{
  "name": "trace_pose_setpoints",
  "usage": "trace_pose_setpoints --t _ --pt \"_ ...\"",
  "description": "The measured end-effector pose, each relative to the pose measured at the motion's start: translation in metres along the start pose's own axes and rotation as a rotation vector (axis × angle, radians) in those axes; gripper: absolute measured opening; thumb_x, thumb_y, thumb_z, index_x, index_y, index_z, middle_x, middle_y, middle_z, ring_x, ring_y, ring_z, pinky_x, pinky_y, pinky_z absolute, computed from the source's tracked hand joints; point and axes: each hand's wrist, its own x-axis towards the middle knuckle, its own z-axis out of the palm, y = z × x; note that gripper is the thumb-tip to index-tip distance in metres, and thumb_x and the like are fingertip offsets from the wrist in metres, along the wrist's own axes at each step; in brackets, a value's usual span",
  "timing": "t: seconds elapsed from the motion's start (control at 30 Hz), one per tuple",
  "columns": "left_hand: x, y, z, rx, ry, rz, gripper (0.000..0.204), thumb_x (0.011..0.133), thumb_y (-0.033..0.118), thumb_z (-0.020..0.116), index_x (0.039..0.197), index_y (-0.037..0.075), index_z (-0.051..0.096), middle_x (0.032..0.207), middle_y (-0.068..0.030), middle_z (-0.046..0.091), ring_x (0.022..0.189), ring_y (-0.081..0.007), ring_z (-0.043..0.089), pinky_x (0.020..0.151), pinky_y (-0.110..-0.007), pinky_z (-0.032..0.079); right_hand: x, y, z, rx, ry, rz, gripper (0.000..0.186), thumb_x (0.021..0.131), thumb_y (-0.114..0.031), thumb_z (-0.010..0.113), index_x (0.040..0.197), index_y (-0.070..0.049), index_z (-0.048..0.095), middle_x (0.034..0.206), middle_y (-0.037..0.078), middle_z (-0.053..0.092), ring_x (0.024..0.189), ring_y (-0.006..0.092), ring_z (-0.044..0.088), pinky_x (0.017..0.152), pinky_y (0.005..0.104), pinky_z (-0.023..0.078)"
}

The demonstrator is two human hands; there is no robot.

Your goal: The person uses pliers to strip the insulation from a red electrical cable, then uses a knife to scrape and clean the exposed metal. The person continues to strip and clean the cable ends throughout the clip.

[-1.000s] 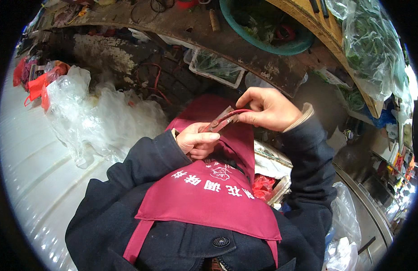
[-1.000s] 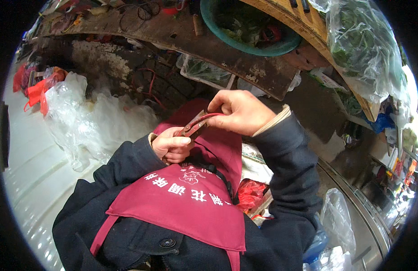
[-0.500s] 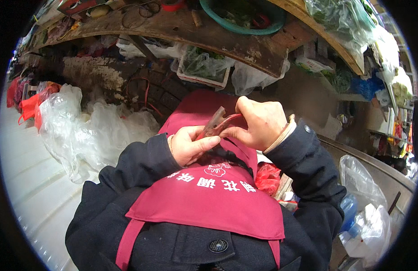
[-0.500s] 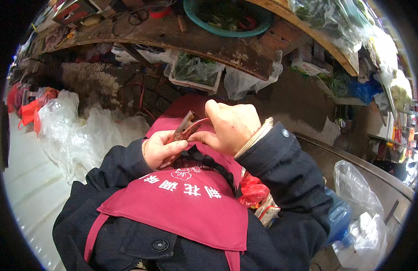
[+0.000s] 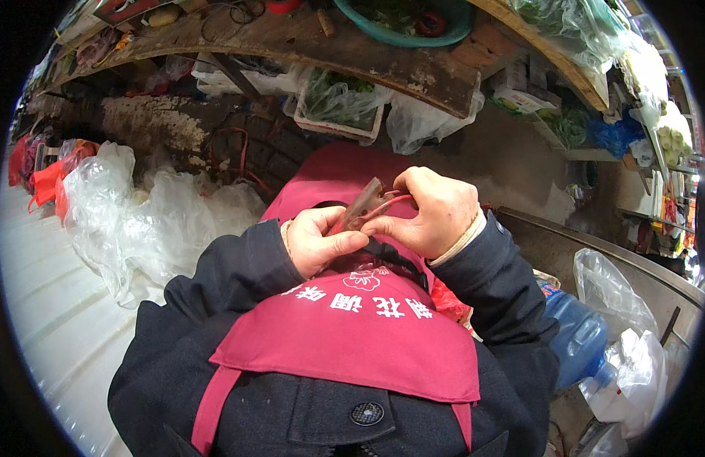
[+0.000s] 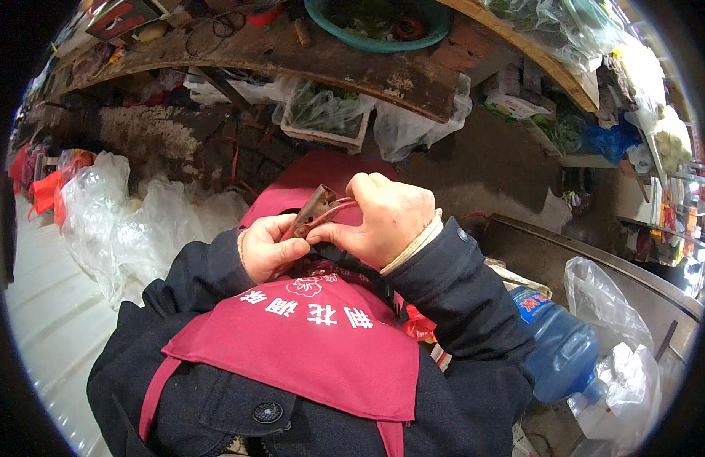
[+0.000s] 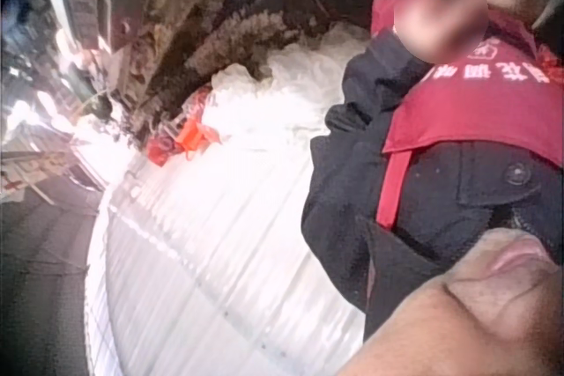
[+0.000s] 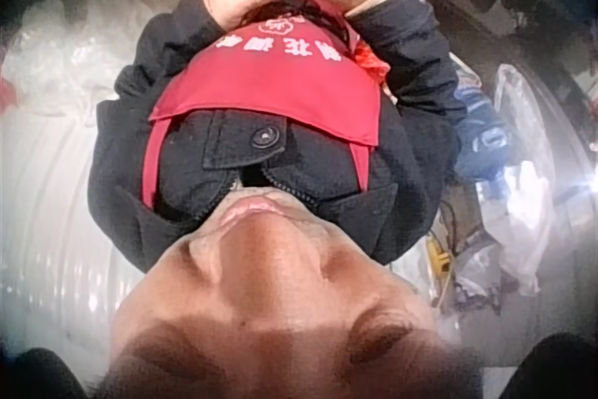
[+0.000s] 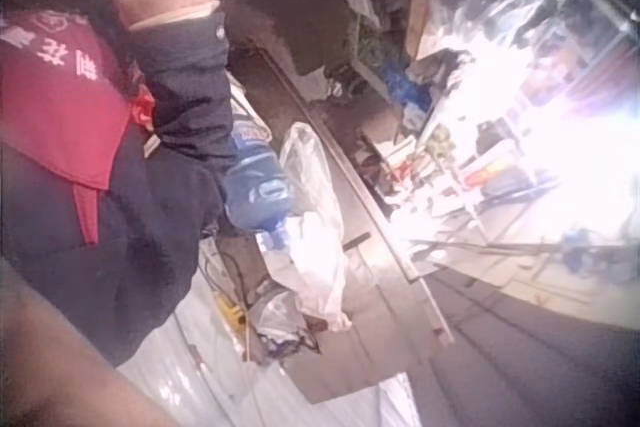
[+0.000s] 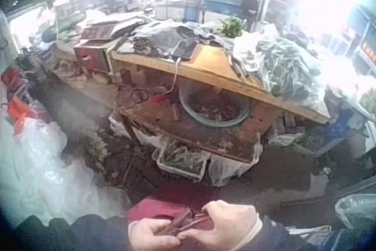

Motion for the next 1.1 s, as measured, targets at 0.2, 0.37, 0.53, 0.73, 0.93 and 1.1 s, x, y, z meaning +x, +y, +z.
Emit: trace_pose_setpoints --t 0.2,0.37,0.53,0.73,0.93,1.1 --pt "0.001 0.001 -0.004 0.04 -0.002 -0.097 0.047 0.101 0.019 0.073 0.14 -0.001 0.058 0.123 -0.0024 0.065 0.11 -0.0089 0.06 0.096 -0.026 0.049 -0.008 -0.001 0.004 0.012 -0.013 0.066 0.055 0.065 -0.043 0.097 0.089 -0.002 0.069 0.079 0.013 0.071 0.069 0.0273 0.073 0.063 0.0341 0.058" --pt "0.004 -0.003 -0.003 0.03 -0.032 -0.053 0.045 0.101 0.021 0.073 0.139 0.001 0.059 0.12 -0.0001 0.065 0.106 -0.0074 0.058 0.094 -0.025 0.048 -0.015 -0.003 0.009 0.061 0.043 0.101 0.057 0.065 -0.043 0.097 0.091 -0.001 0.069 0.079 0.014 0.071 0.069 0.0274 0.074 0.064 0.034 0.058" --pt "0.002 0.007 -0.001 0.087 -0.062 -0.096 0.047 0.1 0.022 0.074 0.14 0.002 0.059 0.119 0.0002 0.066 0.106 -0.0068 0.058 0.094 -0.025 0.048 -0.022 -0.004 0.011 0.077 0.061 0.135 0.057 0.066 -0.043 0.097 0.094 -0.001 0.069 0.08 0.014 0.072 0.07 0.0283 0.074 0.065 0.0344 0.059" --pt "-0.003 0.018 0.003 0.209 -0.025 -0.115 0.048 0.101 0.022 0.074 0.141 0.002 0.058 0.12 0.0001 0.066 0.104 -0.0067 0.059 0.092 -0.026 0.05 -0.029 -0.009 0.025 0.15 0.103 0.241 0.054 0.069 -0.038 0.096 0.096 -0.001 0.07 0.082 0.015 0.073 0.073 0.029 0.075 0.068 0.0343 0.059" --pt "-0.001 0.008 0.0 0.18 0.021 -0.021 0.035 0.099 0.022 0.076 0.127 0.003 0.066 0.105 0.0012 0.07 0.092 -0.0054 0.063 0.083 -0.025 0.053 -0.017 0.001 0.011 0.141 -0.046 0.113 0.054 0.07 -0.038 0.095 0.098 0.0 0.069 0.081 0.015 0.071 0.07 0.0274 0.073 0.066 0.0351 0.058" --pt "-0.007 0.016 -0.001 0.096 -0.018 0.035 0.038 0.098 0.022 0.078 0.128 0.002 0.065 0.108 0.0013 0.068 0.099 -0.0056 0.061 0.087 -0.026 0.051 0.013 0.022 -0.019 0.409 -0.472 0.152 0.055 0.087 -0.046 0.084 0.106 0.0 0.061 0.08 0.014 0.068 0.071 0.0268 0.068 0.065 0.0362 0.052"
